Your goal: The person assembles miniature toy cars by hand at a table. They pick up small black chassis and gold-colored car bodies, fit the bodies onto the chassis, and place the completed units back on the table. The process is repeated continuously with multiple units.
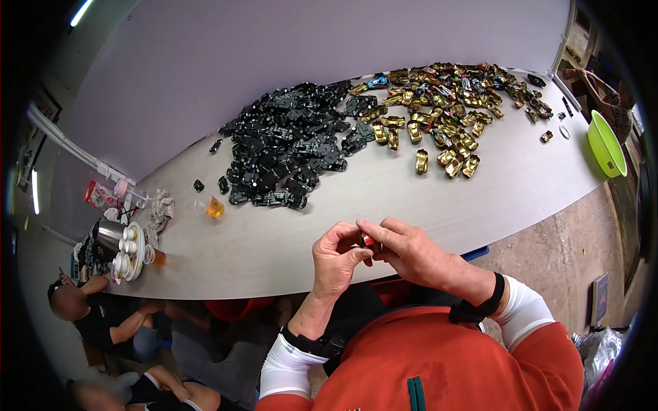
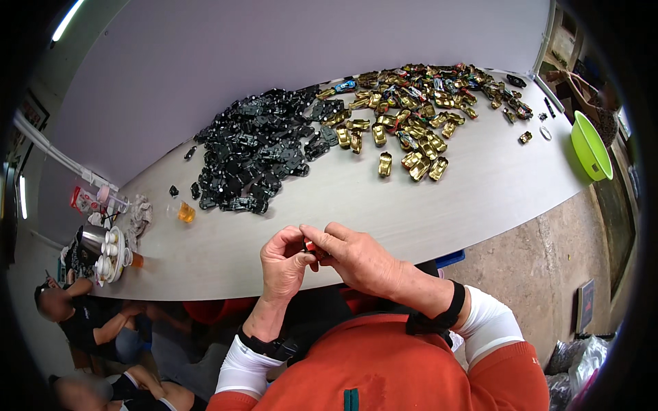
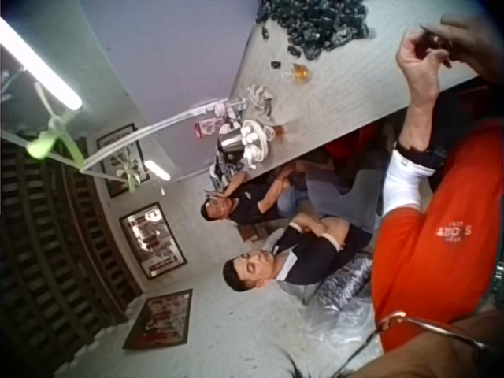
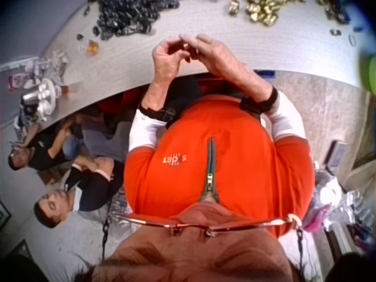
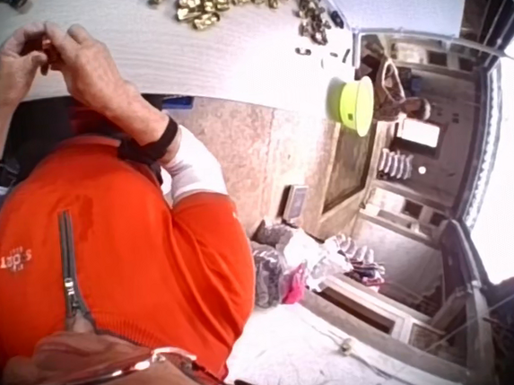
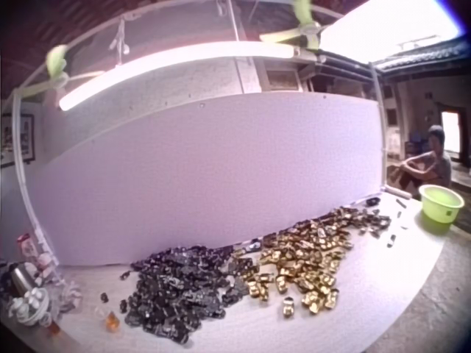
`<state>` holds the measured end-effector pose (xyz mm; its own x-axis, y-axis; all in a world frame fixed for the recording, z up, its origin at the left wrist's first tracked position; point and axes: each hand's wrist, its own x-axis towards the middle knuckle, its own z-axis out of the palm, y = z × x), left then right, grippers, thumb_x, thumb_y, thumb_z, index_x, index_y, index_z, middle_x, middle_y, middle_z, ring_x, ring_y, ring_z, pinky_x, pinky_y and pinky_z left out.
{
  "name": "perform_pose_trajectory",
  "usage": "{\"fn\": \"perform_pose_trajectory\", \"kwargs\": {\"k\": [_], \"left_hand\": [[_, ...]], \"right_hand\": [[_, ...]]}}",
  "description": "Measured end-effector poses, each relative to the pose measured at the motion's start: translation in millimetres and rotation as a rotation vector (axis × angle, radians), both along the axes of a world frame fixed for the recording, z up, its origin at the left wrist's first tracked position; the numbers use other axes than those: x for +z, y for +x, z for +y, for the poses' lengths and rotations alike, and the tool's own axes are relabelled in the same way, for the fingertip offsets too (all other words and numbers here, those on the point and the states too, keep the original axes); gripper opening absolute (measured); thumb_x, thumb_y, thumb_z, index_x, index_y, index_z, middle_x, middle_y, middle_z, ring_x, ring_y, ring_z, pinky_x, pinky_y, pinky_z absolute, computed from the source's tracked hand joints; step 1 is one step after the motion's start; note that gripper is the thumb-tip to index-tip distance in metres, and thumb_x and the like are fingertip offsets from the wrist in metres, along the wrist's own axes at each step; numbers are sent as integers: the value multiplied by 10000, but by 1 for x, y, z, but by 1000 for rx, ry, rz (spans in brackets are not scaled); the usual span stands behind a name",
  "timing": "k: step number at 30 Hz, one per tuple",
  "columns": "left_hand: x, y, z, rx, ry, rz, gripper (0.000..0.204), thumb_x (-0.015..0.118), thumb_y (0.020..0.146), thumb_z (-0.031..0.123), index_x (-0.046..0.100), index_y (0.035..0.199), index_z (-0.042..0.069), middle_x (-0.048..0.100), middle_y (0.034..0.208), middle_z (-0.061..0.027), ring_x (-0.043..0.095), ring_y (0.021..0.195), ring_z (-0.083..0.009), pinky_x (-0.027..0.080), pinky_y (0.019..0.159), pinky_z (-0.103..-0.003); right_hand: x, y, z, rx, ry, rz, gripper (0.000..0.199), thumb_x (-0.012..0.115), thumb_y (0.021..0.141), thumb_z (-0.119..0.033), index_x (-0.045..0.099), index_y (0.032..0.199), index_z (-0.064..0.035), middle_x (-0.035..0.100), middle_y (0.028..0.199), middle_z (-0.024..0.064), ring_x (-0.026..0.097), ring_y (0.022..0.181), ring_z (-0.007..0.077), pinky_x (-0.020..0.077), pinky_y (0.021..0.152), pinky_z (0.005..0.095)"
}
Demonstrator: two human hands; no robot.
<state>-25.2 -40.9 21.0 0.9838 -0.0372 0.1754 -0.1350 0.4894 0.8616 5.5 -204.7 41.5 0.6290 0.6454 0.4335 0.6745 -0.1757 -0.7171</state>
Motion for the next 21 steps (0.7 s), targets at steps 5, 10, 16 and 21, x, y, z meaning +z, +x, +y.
{"fn": "perform_pose_trajectory", "kwargs": {"k": [5, 10, 16, 21], "left_hand": [[2, 0, 4, -18, 88, -19, 194, 667, 740, -40, 562, 896, 9, 597, 812, -52, 593, 691, -119, 511, 538, -235], [4, -3, 1, -25, 134, 3, 224, 659, 748, -44, 523, 917, 11, 576, 813, -52, 574, 663, -102, 505, 508, -219], [8, -1, -10, 42, 150, 97, 274, 654, 748, -50, 484, 952, 19, 524, 891, -50, 525, 600, -57, 432, 407, -162], [2, -3, 1, 11, 225, 227, 340, 669, 741, -37, 474, 1009, 42, 538, 835, -54, 494, 488, -53, 372, 350, -154]], "right_hand": [[4, -2, 3, -9, 50, 18, 620, 601, 713, 95, 415, 1275, -91, 517, 860, 112, 599, 715, 256, 542, 633, 326], [4, 0, 1, 19, -3, 8, 649, 602, 715, 91, 386, 1299, -93, 520, 867, 115, 601, 748, 263, 525, 643, 343], [-7, 3, 0, 24, 104, 234, 623, 630, 725, 59, 338, 1267, -38, 582, 921, 135, 612, 801, 259, 514, 639, 322], [-17, 6, -2, 87, 126, 740, 423, 664, 730, 20, 479, 1110, 1, 620, 939, 98, 600, 820, 144, 510, 629, 268]]}}
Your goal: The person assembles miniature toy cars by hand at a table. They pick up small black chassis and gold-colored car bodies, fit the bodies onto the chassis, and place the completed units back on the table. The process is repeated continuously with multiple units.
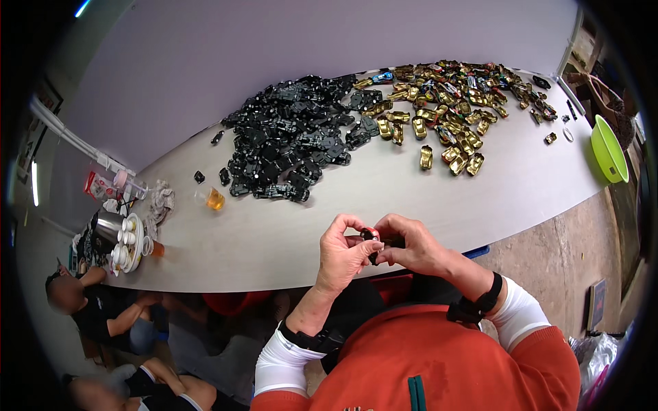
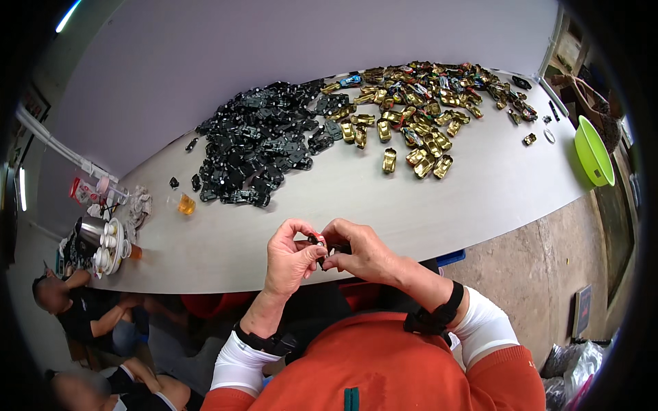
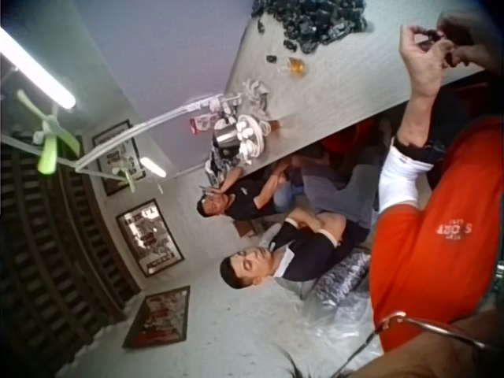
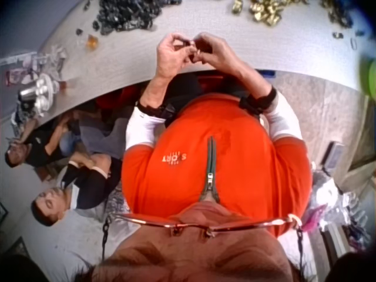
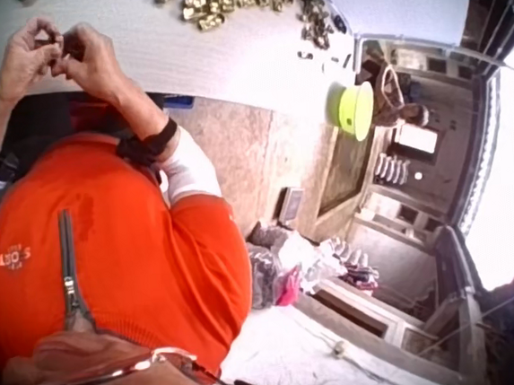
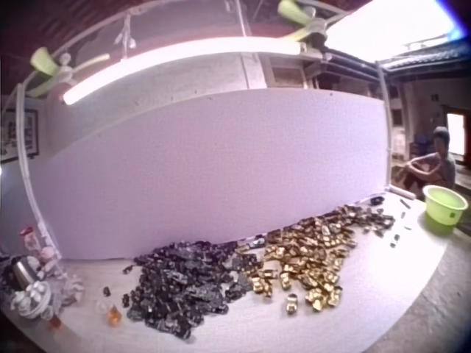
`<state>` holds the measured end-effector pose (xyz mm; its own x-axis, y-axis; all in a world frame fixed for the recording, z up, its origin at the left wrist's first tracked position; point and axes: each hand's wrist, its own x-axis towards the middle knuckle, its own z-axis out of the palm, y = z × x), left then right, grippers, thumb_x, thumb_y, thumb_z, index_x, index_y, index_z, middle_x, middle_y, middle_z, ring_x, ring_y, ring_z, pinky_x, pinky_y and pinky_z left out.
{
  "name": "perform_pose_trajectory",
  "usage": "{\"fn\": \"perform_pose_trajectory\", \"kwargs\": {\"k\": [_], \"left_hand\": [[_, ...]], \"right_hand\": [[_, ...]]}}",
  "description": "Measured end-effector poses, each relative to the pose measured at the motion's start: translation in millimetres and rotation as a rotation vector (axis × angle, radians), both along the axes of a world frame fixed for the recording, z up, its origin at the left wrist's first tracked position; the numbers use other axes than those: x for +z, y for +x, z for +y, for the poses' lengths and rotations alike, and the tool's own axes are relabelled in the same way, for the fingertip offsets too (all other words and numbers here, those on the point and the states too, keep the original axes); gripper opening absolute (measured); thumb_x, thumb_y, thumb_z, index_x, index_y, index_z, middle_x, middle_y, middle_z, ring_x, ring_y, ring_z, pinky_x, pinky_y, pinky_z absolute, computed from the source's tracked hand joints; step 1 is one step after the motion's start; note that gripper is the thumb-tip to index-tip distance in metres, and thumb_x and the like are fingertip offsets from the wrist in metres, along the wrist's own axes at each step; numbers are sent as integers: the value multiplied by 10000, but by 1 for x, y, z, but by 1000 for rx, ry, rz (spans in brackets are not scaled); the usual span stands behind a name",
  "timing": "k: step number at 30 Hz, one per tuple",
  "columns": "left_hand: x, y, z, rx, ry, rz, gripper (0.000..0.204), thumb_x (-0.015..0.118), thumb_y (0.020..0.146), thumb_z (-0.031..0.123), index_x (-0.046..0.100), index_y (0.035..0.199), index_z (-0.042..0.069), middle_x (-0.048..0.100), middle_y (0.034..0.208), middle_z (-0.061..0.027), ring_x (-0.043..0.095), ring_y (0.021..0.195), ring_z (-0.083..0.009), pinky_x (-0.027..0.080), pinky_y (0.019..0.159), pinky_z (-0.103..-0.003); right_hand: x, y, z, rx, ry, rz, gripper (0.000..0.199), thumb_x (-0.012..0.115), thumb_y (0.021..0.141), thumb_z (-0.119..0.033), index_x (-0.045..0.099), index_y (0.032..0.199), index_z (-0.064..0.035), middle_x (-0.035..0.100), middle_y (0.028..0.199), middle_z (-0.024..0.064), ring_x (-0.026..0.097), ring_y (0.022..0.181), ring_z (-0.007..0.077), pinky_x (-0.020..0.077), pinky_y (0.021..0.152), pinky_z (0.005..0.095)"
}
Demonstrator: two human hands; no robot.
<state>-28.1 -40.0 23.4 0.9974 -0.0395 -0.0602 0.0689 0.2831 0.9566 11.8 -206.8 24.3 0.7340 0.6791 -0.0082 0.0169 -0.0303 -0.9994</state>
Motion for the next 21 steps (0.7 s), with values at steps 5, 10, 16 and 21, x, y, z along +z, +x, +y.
{"fn": "perform_pose_trajectory", "kwargs": {"k": [5, 10, 16, 21], "left_hand": [[-4, -1, 2, 61, -49, 21, 265, 678, 747, -6, 494, 932, 39, 540, 831, -54, 476, 445, -50, 321, 300, -159], [-17, 6, 11, 143, -197, 108, 180, 683, 766, 62, 519, 838, 43, 547, 756, -47, 469, 429, -67, 307, 297, -158], [-22, 11, 1, 150, -298, 87, 145, 652, 801, 87, 540, 857, 12, 560, 685, -66, 475, 419, -97, 331, 299, -179], [-26, 14, 11, 81, -275, 167, 143, 614, 824, 76, 560, 914, -21, 593, 742, -100, 472, 416, -100, 340, 302, -184]], "right_hand": [[4, 7, 0, 19, -111, -45, 291, 641, 752, 13, 597, 1039, 5, 632, 868, 78, 594, 741, 122, 488, 625, 246], [4, 1, 8, -173, -44, 57, 249, 636, 760, 3, 612, 1007, 8, 630, 817, 80, 593, 718, 131, 476, 632, 267], [-10, 5, 4, -295, -152, -353, 242, 639, 778, -12, 616, 1019, -6, 603, 802, 32, 517, 643, 100, 445, 577, 246], [-18, 13, -5, -246, -93, -124, 243, 535, 842, -33, 577, 1079, -1, 601, 752, 32, 524, 625, 73, 426, 544, 214]]}}
